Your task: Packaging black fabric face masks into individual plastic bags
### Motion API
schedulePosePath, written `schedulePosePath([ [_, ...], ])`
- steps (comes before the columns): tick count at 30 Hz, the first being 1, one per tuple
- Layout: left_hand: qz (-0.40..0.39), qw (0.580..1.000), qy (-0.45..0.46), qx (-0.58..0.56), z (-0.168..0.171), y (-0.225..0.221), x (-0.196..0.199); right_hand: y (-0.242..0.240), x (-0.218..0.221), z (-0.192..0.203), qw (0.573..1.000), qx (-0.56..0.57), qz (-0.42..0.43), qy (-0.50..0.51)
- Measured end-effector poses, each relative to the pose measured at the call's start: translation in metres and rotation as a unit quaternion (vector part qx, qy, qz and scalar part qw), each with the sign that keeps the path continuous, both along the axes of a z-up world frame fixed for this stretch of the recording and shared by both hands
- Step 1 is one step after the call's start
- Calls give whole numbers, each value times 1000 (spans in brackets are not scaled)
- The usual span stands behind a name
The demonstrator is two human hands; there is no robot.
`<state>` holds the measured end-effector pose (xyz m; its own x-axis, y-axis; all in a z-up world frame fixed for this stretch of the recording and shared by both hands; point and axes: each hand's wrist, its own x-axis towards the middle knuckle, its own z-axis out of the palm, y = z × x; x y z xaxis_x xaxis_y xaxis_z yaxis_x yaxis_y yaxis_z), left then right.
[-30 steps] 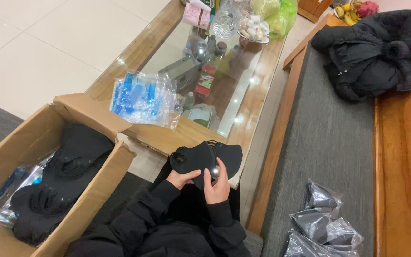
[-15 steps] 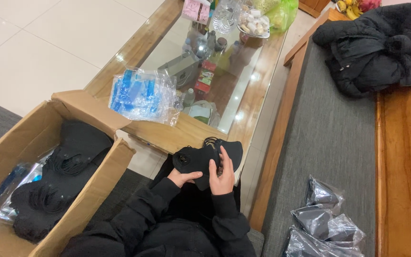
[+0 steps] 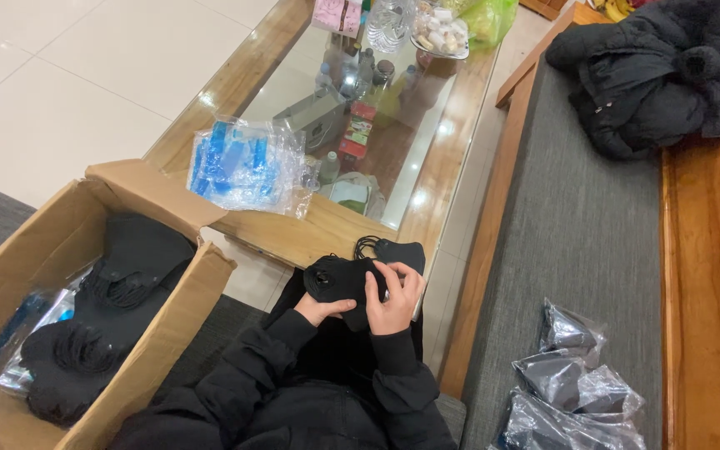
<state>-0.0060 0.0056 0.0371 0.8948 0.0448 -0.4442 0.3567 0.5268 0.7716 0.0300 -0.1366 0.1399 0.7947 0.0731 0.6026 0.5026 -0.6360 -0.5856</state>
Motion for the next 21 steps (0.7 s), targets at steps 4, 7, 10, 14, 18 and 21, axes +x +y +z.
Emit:
schedulePosePath([
  [4, 9, 1000, 3, -2, -13, -3, 1, -5, 2, -16, 1000, 10, -15, -22],
  [7, 26, 999, 5, -22, -32, -5, 2, -5, -5, -21, 1000, 19, -4, -9],
  [10, 53, 997, 3, -56, -45, -7, 5, -4, -13, -25, 1000, 13, 12, 5],
  [14, 110, 988, 15, -104, -58, -7, 8, 1, -24, -30, 999, 14, 42, 26],
  [18, 116, 985, 18, -124, -40, -6, 7, -1, -28, -39, 998, 9, 51, 44],
  [21, 104, 987, 32, -123, -40, -6, 6, -1, -31, -43, 999, 18, 27, 42],
])
